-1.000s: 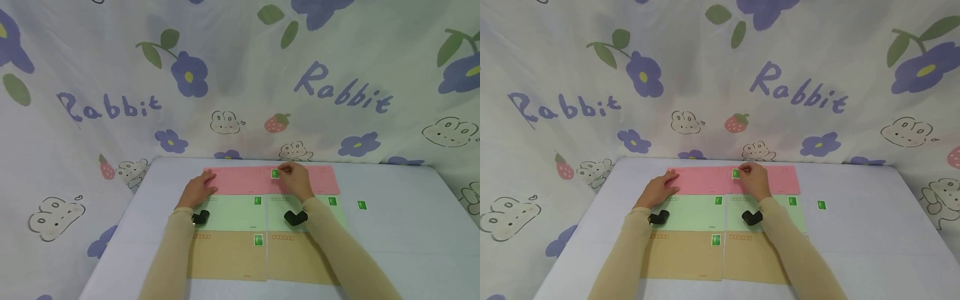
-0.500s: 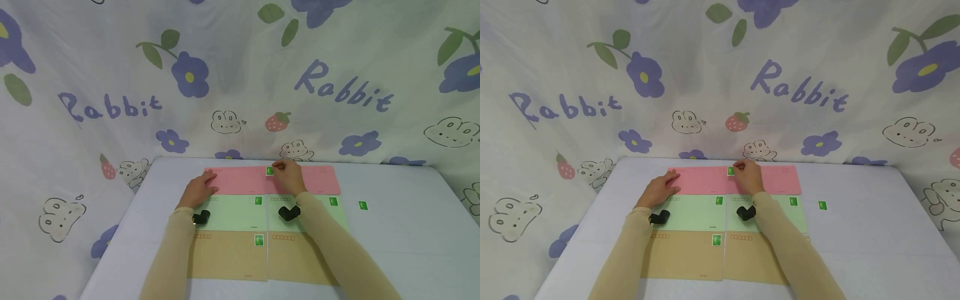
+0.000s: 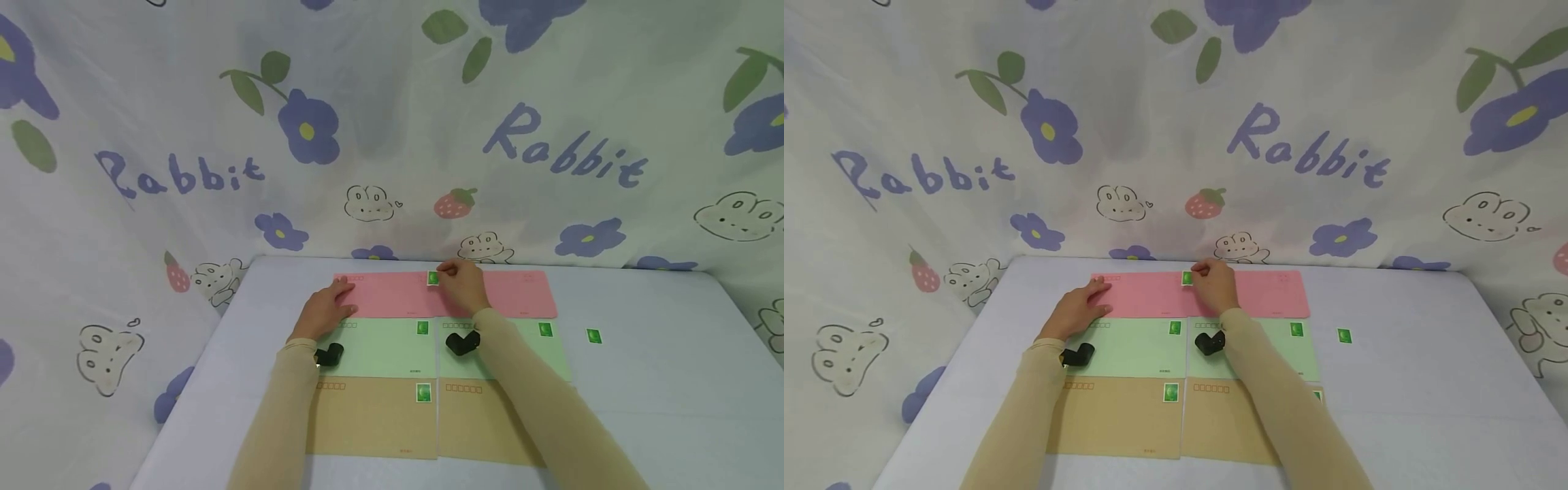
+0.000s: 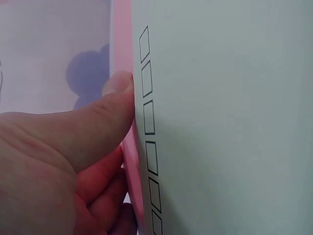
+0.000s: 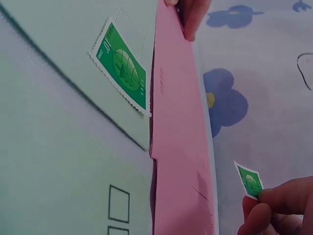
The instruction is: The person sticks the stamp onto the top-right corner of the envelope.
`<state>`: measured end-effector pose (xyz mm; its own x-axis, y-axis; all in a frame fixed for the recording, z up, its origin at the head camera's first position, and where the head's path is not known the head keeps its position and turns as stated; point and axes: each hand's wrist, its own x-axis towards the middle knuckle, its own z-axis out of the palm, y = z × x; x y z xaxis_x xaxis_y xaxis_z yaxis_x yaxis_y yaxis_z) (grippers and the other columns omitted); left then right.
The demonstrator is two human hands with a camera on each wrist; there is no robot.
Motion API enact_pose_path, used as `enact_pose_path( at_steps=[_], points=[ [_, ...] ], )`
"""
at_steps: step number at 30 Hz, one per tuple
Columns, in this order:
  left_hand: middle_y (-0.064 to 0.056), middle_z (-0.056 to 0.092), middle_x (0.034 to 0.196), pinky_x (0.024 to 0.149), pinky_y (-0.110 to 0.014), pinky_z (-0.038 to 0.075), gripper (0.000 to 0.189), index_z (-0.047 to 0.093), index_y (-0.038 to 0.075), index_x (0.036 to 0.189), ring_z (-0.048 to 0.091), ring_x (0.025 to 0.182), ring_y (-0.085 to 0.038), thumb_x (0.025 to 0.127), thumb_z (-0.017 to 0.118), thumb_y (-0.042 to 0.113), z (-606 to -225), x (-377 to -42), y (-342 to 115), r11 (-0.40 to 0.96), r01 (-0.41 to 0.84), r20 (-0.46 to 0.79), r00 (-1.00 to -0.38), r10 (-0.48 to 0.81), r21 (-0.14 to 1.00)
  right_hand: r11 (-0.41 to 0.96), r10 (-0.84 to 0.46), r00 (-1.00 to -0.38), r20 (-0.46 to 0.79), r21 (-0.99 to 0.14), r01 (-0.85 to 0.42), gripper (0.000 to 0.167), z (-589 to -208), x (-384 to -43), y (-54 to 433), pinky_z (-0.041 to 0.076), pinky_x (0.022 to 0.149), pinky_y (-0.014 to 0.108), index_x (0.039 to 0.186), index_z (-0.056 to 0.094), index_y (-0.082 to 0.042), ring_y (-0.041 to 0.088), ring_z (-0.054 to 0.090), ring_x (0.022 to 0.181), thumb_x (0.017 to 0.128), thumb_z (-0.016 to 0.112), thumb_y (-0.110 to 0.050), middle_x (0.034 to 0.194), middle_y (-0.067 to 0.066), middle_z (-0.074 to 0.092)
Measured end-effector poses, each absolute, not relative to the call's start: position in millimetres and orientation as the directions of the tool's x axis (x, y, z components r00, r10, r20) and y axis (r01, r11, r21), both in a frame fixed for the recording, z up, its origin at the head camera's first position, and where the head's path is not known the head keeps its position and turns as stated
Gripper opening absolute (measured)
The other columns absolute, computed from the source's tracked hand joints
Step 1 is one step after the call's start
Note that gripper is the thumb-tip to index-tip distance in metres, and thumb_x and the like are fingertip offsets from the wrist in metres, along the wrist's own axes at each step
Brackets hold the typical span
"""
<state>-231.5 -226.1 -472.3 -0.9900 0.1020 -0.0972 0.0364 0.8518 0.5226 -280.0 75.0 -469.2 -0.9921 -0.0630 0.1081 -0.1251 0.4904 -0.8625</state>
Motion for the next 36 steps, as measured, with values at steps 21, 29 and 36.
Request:
enact_pose_path(
  at_steps=[21,29,36],
  points=[
    [-0.011,0.029,0.162,0.118,-0.056,0.028,0.058,0.049,0.010,0.150,0.031,0.146,-0.041,0.097,0.068,0.023,-472,-230,-228,0.853,0.041,-0.091,-0.991,0.103,0.521,0.503,-0.033,-0.998,0.056,-0.862,-0.065,0.016,-477,-288,62,0.052,0.078,0.036,0.104,0.073,-0.004,0.025,0.061,0.087,0.095,0.064,-0.012,0.096,0.011,0.069],
    [-0.010,0.029,0.162,0.117,-0.056,0.028,0.058,0.049,0.010,0.150,0.031,0.146,-0.041,0.097,0.068,0.023,-471,-230,-227,0.848,0.034,-0.094,-0.991,0.098,0.528,0.516,-0.026,-0.999,0.031,-0.856,-0.040,0.015,-476,-292,57,0.051,0.078,0.035,0.103,0.073,-0.004,0.024,0.060,0.088,0.095,0.064,-0.012,0.096,0.011,0.069],
    [-0.009,0.030,0.162,0.117,-0.056,0.029,0.058,0.049,0.010,0.149,0.032,0.145,-0.042,0.097,0.069,0.022,-471,-228,-226,0.846,0.039,-0.087,-0.991,0.100,0.532,0.540,-0.029,-0.998,0.061,-0.839,-0.067,0.015,-479,-296,55,0.053,0.080,0.038,0.101,0.074,-0.002,0.026,0.064,0.089,0.093,0.065,-0.011,0.096,0.012,0.071]
  ],
)
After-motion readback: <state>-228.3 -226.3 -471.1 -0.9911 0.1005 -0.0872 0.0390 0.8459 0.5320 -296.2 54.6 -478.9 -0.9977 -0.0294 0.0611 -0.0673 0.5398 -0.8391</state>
